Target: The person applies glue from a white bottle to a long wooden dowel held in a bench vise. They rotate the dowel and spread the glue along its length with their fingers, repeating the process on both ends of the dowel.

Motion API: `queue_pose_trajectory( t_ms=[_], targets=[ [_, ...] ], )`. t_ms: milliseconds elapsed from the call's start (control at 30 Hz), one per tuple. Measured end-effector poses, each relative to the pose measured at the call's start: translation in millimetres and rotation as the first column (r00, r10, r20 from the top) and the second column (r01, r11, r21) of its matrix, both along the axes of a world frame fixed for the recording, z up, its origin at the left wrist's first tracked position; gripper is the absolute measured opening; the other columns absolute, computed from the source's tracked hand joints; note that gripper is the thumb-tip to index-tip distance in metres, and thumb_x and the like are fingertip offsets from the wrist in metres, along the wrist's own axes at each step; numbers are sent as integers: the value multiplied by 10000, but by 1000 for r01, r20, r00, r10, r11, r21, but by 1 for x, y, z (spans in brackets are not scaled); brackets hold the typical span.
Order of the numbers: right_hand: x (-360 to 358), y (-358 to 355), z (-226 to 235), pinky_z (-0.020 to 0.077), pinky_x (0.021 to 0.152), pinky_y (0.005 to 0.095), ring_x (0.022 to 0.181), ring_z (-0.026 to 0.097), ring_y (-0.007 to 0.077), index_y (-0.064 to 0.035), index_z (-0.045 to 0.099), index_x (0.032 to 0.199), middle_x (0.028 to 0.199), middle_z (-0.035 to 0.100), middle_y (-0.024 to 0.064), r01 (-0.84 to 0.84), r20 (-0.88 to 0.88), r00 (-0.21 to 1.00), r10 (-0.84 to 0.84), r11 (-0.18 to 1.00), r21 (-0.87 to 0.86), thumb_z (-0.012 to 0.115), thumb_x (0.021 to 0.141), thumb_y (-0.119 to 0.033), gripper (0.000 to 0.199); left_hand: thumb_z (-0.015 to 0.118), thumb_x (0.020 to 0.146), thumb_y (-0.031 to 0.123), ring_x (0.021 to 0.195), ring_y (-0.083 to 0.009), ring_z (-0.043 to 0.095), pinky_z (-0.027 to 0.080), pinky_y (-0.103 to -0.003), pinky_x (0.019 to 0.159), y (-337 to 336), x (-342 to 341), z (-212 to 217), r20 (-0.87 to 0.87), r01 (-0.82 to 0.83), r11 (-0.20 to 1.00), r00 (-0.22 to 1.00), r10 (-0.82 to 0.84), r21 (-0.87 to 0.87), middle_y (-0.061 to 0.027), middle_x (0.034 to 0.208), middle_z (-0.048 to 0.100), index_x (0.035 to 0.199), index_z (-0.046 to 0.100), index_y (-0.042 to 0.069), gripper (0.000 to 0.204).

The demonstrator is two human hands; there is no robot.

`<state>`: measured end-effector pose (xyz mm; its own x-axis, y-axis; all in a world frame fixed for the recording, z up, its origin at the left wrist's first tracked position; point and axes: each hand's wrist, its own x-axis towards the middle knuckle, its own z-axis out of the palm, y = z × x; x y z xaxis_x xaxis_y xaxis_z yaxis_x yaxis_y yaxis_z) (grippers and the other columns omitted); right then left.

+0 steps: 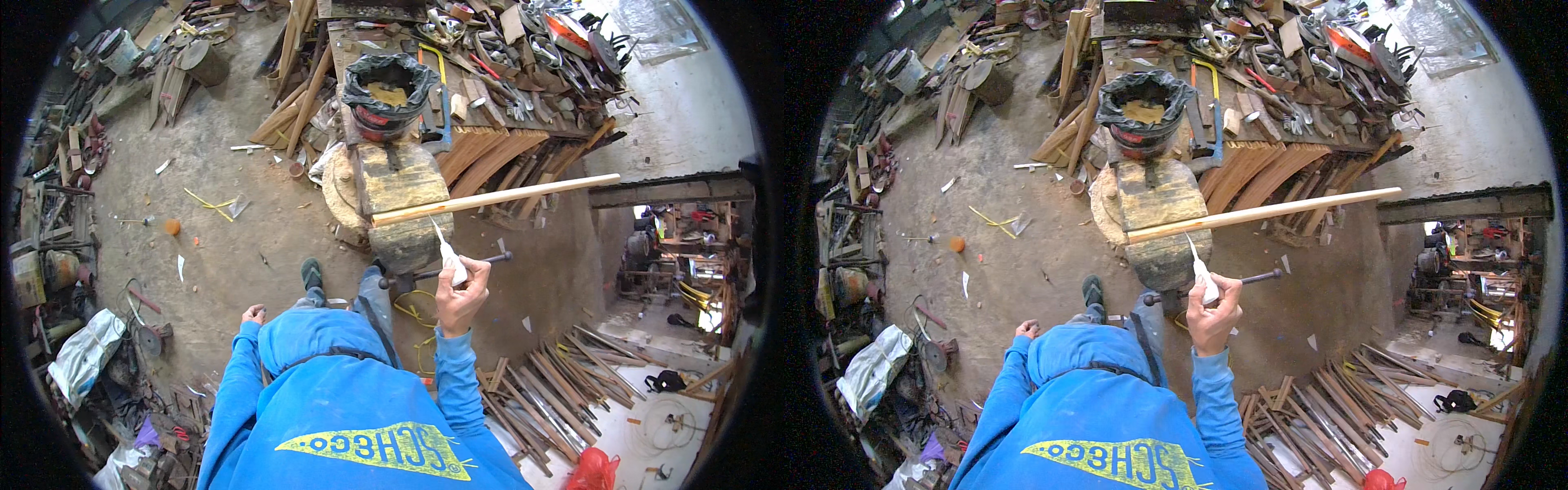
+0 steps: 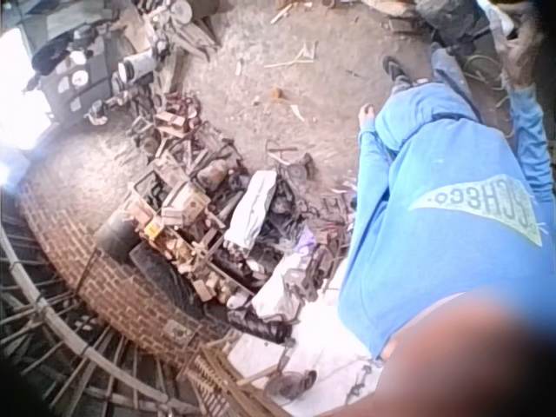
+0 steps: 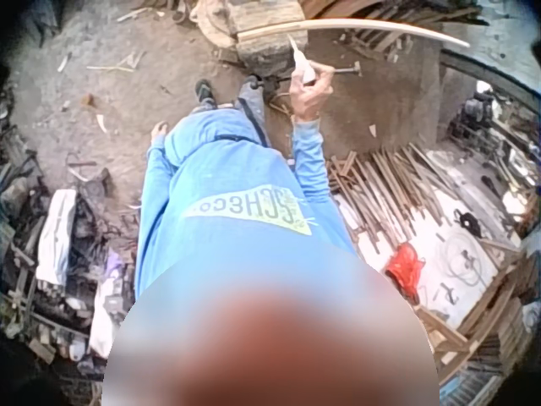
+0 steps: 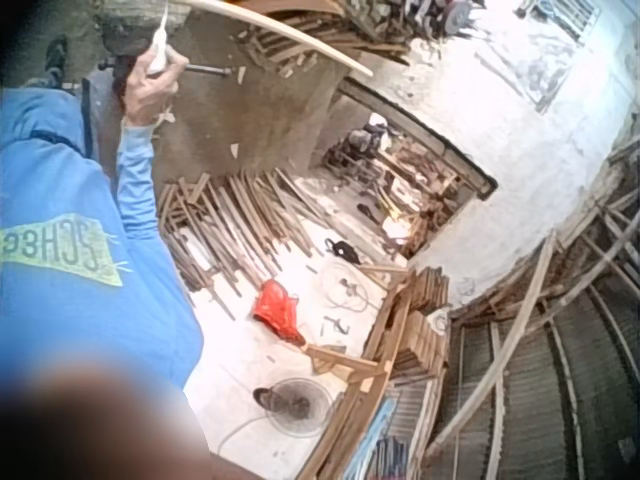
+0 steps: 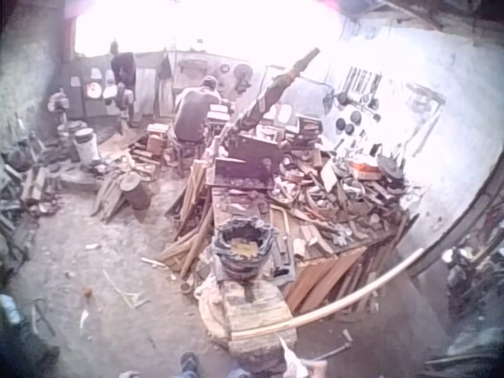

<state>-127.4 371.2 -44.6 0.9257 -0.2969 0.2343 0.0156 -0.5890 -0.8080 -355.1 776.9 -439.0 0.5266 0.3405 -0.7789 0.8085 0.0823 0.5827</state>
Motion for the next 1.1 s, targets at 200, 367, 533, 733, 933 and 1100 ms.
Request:
queue_pose_trajectory(
  t_ms=[200,367,533,733,933,1100],
  targets=[
    [10,-18,-3,548,651,313,801,722,231,24,516,1015,826,687,193,24,97,995,-17,997,-73,644,903,-103,212,656,910,112,820,-154,645,552,-309,696,0,-2,-12,30,-3,1000,1000,3,-10,-98,1002,700,1223,629,9,331],
    [16,-27,-3,548,663,326,828,727,242,28,513,1024,840,691,205,38,104,994,-30,996,-79,635,903,-105,217,655,918,116,872,-170,661,556,-317,719,1,-1,-10,18,12,1000,1000,-12,-20,-119,1043,702,1227,626,5,329],
    [21,-36,-1,546,666,331,817,723,238,24,513,1028,852,691,209,85,113,991,-72,990,-111,636,899,-106,220,654,931,128,917,-193,673,563,-332,751,1,1,-9,-39,-21,999,999,20,-25,-139,1082,700,1229,622,3,325],
    [30,-50,-3,543,651,340,781,712,233,15,515,1016,834,674,184,134,169,979,-110,982,-136,635,900,-127,219,647,927,116,909,-193,676,563,-335,754,0,-3,-22,-52,-23,1000,998,22,-21,-117,1070,710,1210,635,7,304],
    [39,-63,-1,545,665,337,791,714,232,19,513,1006,847,672,190,171,156,977,-146,972,-164,622,898,-111,202,655,920,122,863,-185,670,559,-331,734,-3,-2,-23,-44,-25,999,999,23,-40,-107,1046,710,1202,642,10,304],
    [29,-51,3,546,677,320,815,715,216,18,514,1011,861,695,201,108,119,989,-92,986,-130,628,898,-107,204,661,917,128,835,-175,664,556,-332,717,-4,1,-25,-4,-14,999,1000,14,-39,-101,1022,713,1196,647,14,302]
  ],
)
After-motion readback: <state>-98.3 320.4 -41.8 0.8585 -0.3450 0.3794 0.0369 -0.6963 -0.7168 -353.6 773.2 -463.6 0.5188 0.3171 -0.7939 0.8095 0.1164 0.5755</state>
